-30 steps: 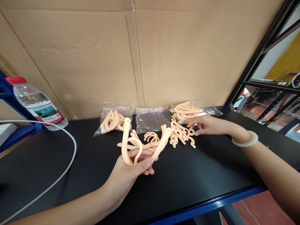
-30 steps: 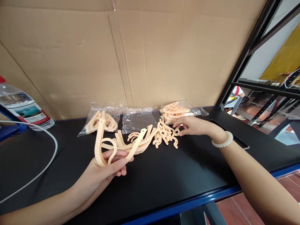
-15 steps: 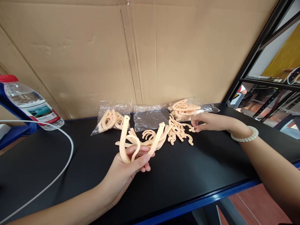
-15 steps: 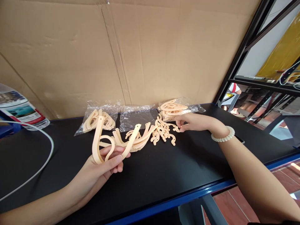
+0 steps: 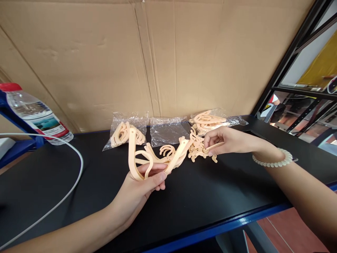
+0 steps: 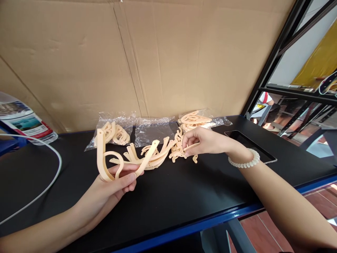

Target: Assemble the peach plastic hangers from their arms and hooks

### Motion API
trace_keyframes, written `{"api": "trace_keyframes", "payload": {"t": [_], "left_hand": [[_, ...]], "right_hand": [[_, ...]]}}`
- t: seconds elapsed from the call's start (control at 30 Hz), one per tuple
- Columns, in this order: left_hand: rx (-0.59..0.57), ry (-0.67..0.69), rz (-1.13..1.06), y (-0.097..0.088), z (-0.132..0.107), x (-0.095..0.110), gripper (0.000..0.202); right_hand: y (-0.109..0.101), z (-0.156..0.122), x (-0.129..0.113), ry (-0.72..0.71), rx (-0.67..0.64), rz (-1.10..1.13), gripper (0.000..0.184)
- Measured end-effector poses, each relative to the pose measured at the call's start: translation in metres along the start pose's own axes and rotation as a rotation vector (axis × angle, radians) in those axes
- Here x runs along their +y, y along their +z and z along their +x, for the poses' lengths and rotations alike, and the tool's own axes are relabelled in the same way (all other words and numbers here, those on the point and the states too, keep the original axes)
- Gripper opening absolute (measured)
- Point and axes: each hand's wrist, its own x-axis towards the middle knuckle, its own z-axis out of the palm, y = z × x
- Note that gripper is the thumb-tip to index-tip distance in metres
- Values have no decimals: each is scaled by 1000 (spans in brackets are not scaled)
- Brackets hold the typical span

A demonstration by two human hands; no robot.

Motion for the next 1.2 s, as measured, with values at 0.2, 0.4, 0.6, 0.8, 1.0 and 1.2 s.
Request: {"api": "trace_keyframes", "payload": {"t": [0.2,0.4,0.6,0.8,1.0,1.2], "left_hand": [[38,-6,11,-2,-2,3,25],[124,14,20,-5,2,5,26],[138,31,25,-4,3,6,23],[169,47,54,-5,-2,4,18],[177,59,72,-6,0,4,15],[133,46,86,-8,2,5,13]], "right_hand": [[14,-1,-4,-44,85,119,23],[18,-2,-5,-27,146,288,18],[29,2,-3,-136,385,634,17],[44,7,-1,-169,300,994,10],[52,8,-3,-104,400,908,13],[58,7,-11,-96,421,964,20]]}}
